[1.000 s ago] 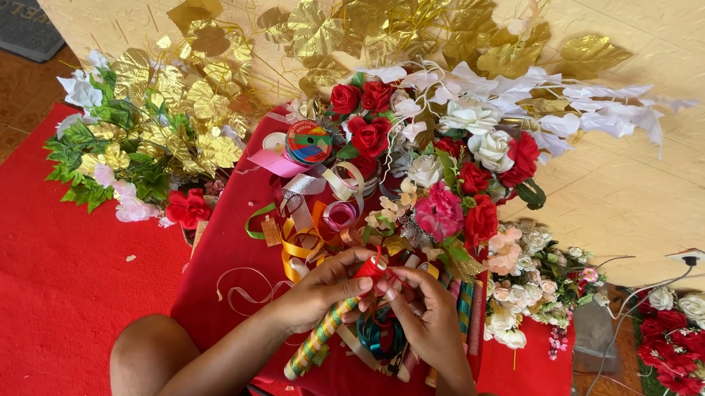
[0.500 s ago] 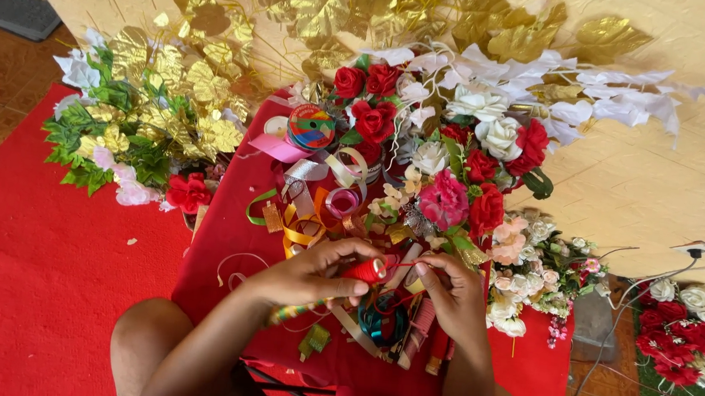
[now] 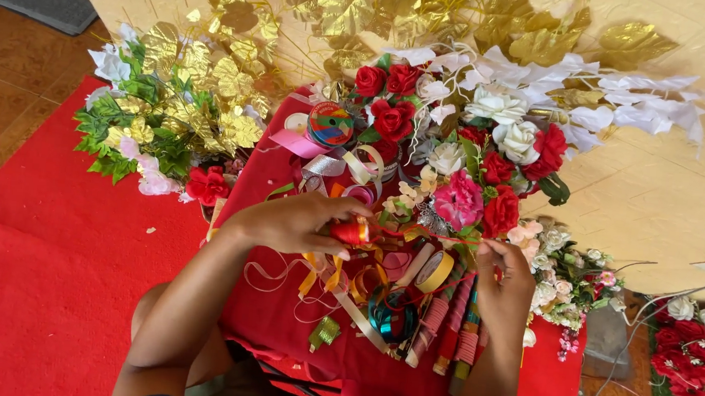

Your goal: Wrapping a small cylindrical object with decorative ribbons at an arrangement station.

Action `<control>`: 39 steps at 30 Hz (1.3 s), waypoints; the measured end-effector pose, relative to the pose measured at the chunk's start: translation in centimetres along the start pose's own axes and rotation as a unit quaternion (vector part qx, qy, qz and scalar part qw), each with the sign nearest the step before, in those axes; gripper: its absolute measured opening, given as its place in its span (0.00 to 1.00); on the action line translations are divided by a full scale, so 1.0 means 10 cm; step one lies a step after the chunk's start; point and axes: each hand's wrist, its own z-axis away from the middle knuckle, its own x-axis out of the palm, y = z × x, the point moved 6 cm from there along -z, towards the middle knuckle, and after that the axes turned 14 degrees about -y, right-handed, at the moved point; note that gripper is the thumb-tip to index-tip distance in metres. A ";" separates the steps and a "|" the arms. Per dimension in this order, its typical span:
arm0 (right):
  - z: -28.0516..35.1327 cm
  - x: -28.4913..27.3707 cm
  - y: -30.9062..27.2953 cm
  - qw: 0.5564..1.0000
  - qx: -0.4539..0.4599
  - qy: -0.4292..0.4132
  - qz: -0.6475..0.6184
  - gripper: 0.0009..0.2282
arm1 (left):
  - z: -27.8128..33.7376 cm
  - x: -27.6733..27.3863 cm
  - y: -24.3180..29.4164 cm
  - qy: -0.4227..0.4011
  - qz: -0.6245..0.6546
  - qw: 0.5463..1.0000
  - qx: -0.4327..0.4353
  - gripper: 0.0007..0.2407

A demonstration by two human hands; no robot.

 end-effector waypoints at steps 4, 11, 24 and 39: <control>-0.06 0.27 -0.54 0.992 0.009 -0.091 0.083 0.28 | -0.24 0.11 0.08 -0.012 -0.031 0.999 -0.002 0.26; 0.11 1.15 -0.56 0.935 -0.274 -0.204 0.092 0.23 | -0.32 0.26 0.22 0.009 0.014 0.999 0.027 0.31; 0.24 1.09 -0.26 0.914 -0.355 -0.116 0.160 0.17 | -0.12 0.30 0.42 0.025 -0.067 0.997 0.008 0.35; 0.00 0.74 -0.06 0.959 -0.019 -0.247 -0.141 0.37 | -0.24 0.35 0.18 0.219 -0.395 0.892 0.030 0.12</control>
